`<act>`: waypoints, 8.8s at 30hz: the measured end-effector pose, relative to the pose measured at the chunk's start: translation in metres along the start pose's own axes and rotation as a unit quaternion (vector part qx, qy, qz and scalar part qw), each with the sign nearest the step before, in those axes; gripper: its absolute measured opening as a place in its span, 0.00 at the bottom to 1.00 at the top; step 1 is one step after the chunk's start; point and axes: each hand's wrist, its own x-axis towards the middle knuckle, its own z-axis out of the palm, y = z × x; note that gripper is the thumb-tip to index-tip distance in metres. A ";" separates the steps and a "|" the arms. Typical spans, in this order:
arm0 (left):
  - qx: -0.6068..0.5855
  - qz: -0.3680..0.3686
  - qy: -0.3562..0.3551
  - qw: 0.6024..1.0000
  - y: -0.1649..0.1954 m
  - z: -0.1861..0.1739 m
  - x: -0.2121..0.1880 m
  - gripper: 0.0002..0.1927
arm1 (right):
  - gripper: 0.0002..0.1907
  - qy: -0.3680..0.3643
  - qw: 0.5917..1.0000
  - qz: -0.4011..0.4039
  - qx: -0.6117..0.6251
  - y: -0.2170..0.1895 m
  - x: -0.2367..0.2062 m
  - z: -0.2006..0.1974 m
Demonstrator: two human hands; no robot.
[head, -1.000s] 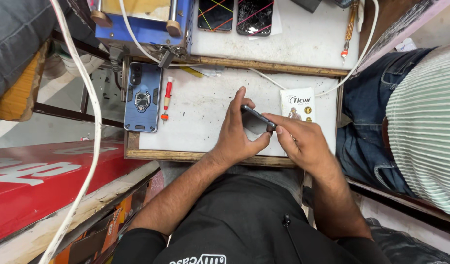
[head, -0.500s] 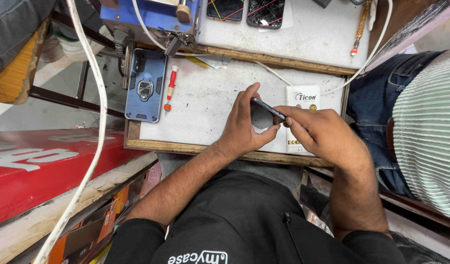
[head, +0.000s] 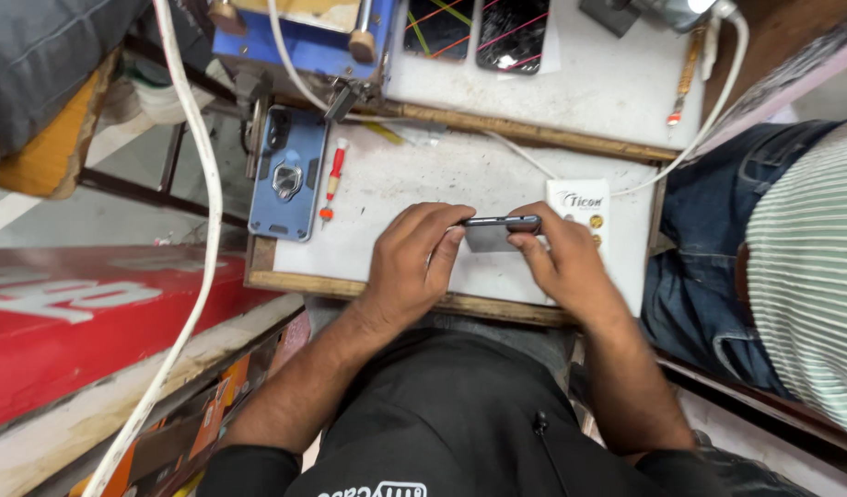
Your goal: The person secures a smartphone with multiple rubber bands, then uses a prying tool to separate the back cover from the frame. The back cover is removed, exposing the internal components.
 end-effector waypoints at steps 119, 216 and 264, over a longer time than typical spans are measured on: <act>0.248 0.297 0.049 0.921 -0.002 0.006 0.046 0.11 | 0.20 0.303 0.936 -0.068 0.164 0.039 0.013 0.078; 0.086 0.184 0.026 0.979 0.007 0.020 0.022 0.13 | 0.29 -0.201 0.922 -0.057 -0.327 -0.061 0.021 -0.066; 0.044 0.155 0.038 0.986 -0.002 0.027 0.013 0.18 | 0.18 -0.158 0.932 -0.074 -0.318 -0.061 0.022 -0.062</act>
